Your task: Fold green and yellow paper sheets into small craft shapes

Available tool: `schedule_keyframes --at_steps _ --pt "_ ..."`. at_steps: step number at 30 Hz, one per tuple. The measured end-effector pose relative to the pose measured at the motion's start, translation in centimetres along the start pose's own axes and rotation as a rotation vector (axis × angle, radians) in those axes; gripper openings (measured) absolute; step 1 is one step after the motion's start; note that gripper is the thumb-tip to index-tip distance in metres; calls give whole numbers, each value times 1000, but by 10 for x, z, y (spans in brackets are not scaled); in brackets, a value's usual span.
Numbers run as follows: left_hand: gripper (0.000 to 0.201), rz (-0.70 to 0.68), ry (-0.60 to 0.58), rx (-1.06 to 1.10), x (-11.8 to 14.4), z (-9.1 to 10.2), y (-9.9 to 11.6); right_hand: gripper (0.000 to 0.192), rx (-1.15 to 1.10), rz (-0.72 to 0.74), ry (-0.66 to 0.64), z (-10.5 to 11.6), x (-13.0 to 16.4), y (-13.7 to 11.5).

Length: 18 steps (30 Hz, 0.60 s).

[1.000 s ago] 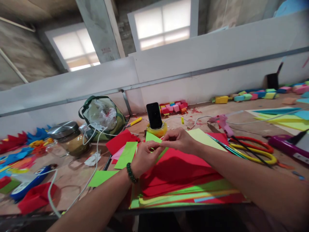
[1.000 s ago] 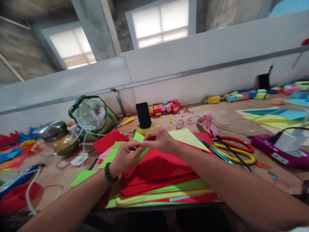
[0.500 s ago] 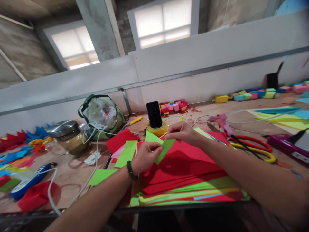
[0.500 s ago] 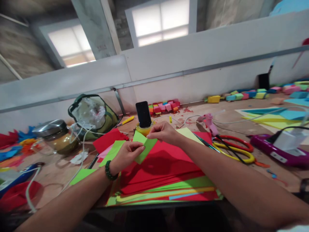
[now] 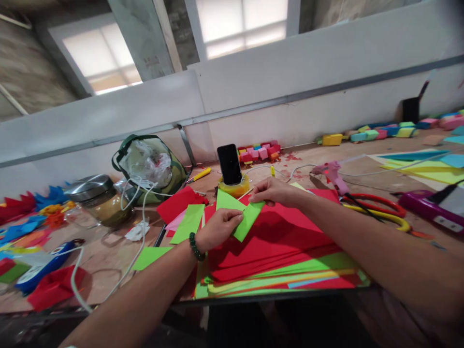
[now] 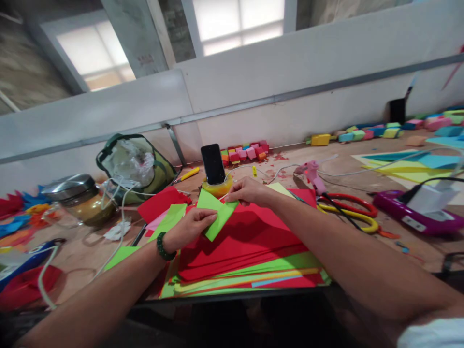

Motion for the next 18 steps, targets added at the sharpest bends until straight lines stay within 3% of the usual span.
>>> schedule_keyframes --at_steps 4,7,15,18 --pt "27 -53 -5 -34 -2 -4 3 30 70 -42 -105 -7 -1 11" --pt "34 -76 28 -147 -2 -3 6 31 123 -47 -165 -11 0 14" --pt "44 -92 -38 -653 7 -14 2 28 323 -115 -266 -15 2 28" --pt "45 -160 -43 -853 11 -20 8 25 381 -134 -265 -15 4 28"
Point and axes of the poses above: each hand's wrist, its own x-axis away from the middle knuckle, its own z-axis out of the back of the hand, y = z × x, the point moved 9 cm from there along -x, towards the middle knuckle, and after that the axes turned 14 degrees about x, right-handed, at the moved point
